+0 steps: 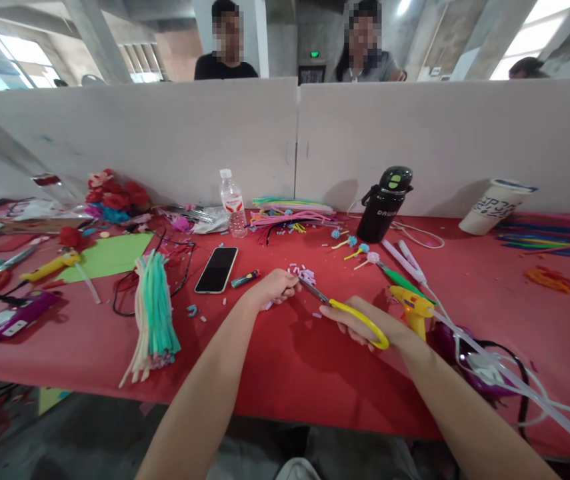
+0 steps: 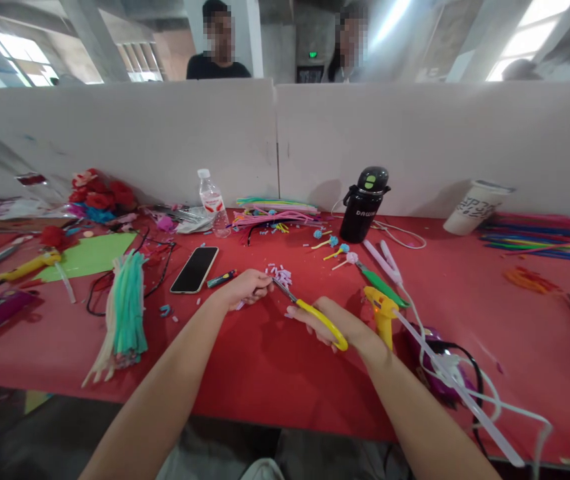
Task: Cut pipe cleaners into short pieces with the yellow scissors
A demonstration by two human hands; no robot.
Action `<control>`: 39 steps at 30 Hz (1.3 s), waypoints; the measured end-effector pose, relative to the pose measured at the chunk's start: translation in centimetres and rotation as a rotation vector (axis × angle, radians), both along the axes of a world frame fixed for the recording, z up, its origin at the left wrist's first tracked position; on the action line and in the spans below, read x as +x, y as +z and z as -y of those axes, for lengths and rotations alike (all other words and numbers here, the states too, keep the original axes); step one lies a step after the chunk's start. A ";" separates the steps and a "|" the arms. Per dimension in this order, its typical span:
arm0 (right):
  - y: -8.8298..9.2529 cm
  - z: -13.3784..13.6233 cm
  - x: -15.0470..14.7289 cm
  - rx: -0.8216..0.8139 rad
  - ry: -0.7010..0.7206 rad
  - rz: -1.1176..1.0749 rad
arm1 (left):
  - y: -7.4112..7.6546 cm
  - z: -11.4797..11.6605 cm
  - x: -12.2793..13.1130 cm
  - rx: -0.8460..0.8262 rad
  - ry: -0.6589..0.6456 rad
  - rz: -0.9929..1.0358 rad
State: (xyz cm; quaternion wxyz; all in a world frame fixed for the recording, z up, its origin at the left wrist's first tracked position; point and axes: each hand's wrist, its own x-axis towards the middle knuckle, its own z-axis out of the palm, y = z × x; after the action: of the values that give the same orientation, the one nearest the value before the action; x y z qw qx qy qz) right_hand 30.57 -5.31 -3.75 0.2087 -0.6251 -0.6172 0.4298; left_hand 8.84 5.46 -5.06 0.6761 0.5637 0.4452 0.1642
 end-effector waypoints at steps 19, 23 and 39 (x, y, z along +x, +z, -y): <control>-3.0 -3.1 -1.9 0.313 -0.204 -0.536 | 1.0 3.6 3.3 0.120 -0.242 0.105; -2.9 -3.0 -2.1 0.356 -0.236 -0.545 | 1.0 3.4 3.1 0.142 -0.249 0.093; -2.2 -2.5 -1.0 0.374 -0.289 -0.416 | 1.1 1.4 1.1 0.851 0.064 -0.177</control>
State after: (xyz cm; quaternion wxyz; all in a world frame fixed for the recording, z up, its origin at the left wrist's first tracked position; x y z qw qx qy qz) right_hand 29.57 -2.78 -5.93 0.5010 -0.5557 -0.5343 0.3933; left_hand 9.93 4.08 -3.91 0.3373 0.7900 0.4112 0.3051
